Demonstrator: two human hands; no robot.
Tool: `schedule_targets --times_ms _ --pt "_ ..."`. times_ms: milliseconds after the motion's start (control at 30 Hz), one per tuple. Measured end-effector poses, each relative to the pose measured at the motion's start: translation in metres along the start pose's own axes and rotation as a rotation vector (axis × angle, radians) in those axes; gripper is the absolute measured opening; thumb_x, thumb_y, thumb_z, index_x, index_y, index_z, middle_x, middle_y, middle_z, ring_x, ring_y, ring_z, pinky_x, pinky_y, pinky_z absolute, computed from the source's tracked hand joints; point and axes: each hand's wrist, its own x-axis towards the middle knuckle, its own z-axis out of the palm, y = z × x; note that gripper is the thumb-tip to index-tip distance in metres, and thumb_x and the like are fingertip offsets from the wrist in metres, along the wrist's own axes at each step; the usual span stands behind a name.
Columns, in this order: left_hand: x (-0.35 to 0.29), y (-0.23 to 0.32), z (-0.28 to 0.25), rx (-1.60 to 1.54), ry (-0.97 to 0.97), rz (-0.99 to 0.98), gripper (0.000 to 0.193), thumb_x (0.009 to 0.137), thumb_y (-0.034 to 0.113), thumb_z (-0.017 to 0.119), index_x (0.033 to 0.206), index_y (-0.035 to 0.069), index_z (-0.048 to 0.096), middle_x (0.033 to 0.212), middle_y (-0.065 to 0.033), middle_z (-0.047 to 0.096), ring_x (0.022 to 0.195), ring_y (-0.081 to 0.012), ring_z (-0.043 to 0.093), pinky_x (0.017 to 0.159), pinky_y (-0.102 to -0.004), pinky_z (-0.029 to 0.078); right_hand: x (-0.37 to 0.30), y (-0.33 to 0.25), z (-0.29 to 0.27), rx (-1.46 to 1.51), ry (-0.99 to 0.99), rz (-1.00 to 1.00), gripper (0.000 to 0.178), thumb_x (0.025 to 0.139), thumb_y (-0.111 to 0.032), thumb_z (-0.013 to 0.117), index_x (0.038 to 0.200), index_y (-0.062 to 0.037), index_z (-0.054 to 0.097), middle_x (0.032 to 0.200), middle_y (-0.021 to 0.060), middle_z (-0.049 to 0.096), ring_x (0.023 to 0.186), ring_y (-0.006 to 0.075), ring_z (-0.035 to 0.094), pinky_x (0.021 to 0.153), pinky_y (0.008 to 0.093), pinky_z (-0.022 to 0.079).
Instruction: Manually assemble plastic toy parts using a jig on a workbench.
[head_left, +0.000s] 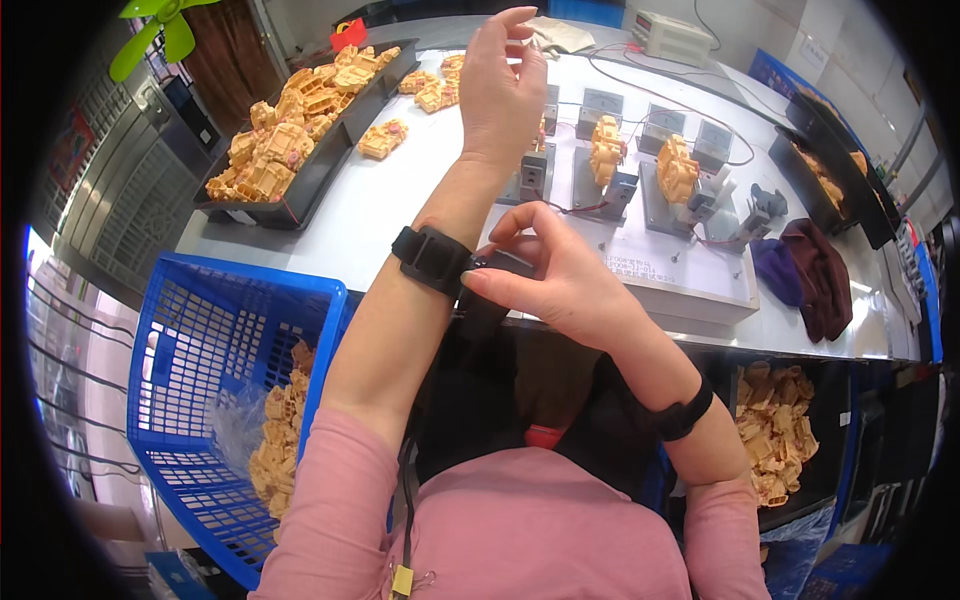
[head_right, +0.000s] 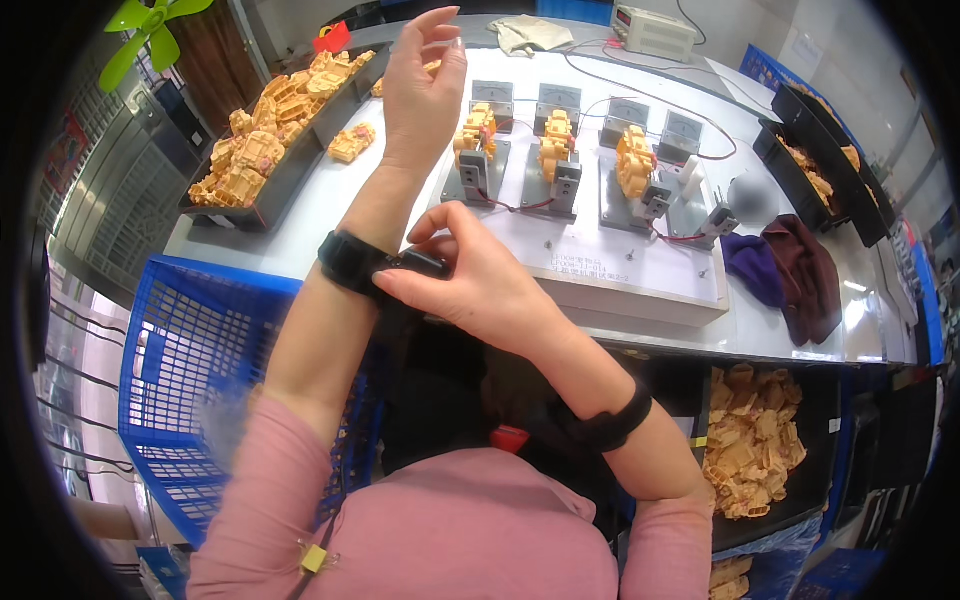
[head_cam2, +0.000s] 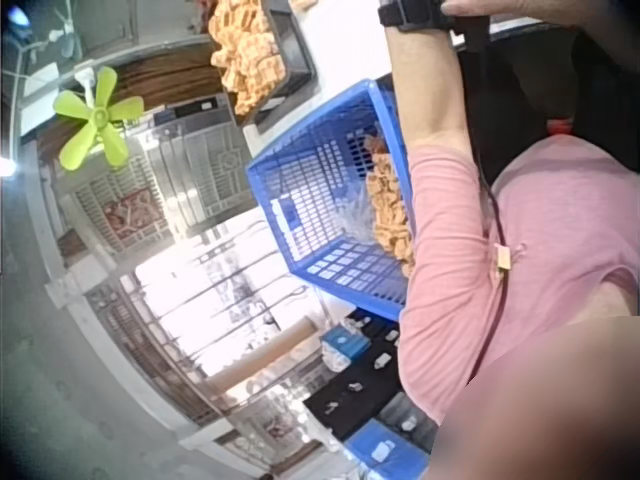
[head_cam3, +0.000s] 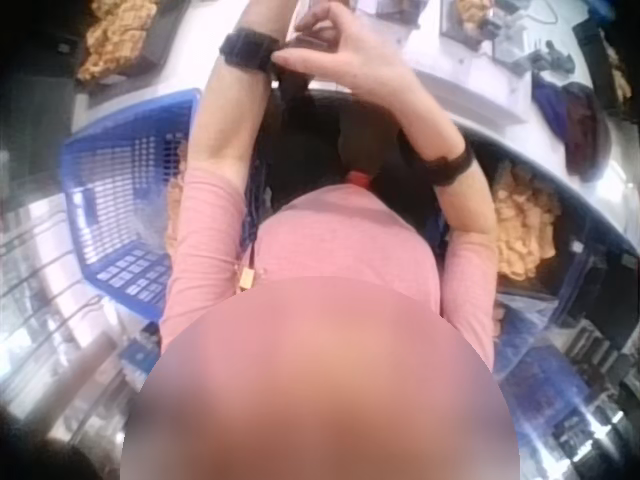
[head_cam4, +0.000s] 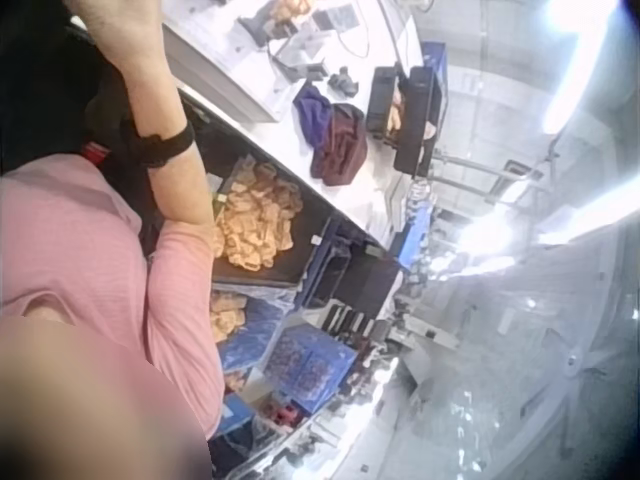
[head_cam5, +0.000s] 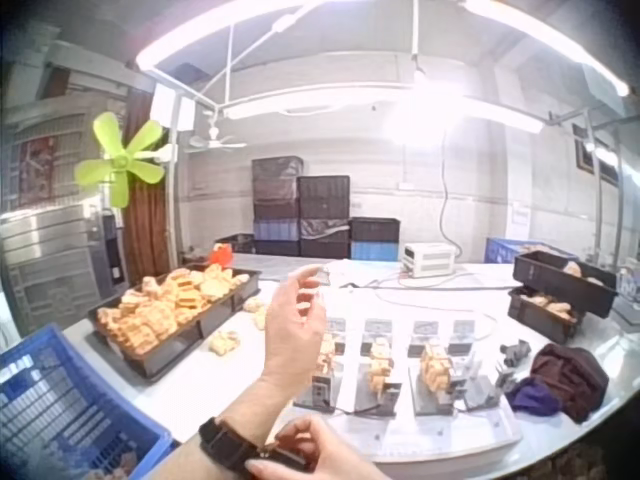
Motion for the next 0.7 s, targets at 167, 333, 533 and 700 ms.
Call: schedule_targets --times_ms 167,333,533,700 --pt "0.007 -0.009 -0.002 -0.214 0.071 -0.101 0.036 0.092 0.003 0.052 0.127 0.007 0.052 0.109 -0.0110 0.056 0.096 -0.0173 0.057 0.084 -0.0291 0.050 -0.001 0.009 0.008 -0.044 0.072 -0.127 0.051 0.084 -0.031 0.075 0.112 0.0011 0.047 0.097 0.0150 0.065 0.085 0.0128 0.059 0.072 0.0254 0.049" --pt "0.009 -0.013 -0.011 -0.768 0.164 -0.384 0.041 0.091 0.006 0.060 0.129 0.007 0.044 0.118 -0.0121 0.056 0.107 -0.0226 0.060 0.088 -0.0341 0.055 -0.007 0.012 0.015 -0.015 0.074 -0.108 0.047 0.088 -0.031 0.071 0.113 0.0005 0.047 0.092 0.0138 0.065 0.086 0.0123 0.059 0.076 0.0254 0.047" --pt "-0.003 -0.009 -0.019 -0.974 0.199 -0.589 0.037 0.094 0.011 0.056 0.129 0.008 0.043 0.115 -0.0112 0.058 0.111 -0.0232 0.058 0.092 -0.0346 0.053 -0.010 0.014 0.018 0.006 0.150 -0.124 0.037 0.091 -0.025 0.066 0.115 -0.0009 0.051 0.106 0.0101 0.061 0.089 0.0118 0.059 0.079 0.0259 0.048" --pt "-0.013 -0.022 -0.057 -1.035 0.207 -0.722 0.029 0.093 0.011 0.055 0.121 0.008 0.048 0.110 -0.0096 0.059 0.105 -0.0219 0.059 0.091 -0.0355 0.052 -0.091 -0.048 -0.005 -0.986 0.570 -0.783 0.024 0.083 0.000 0.057 0.107 0.0008 0.062 0.102 0.0091 0.062 0.095 0.0229 0.060 0.082 0.0338 0.047"
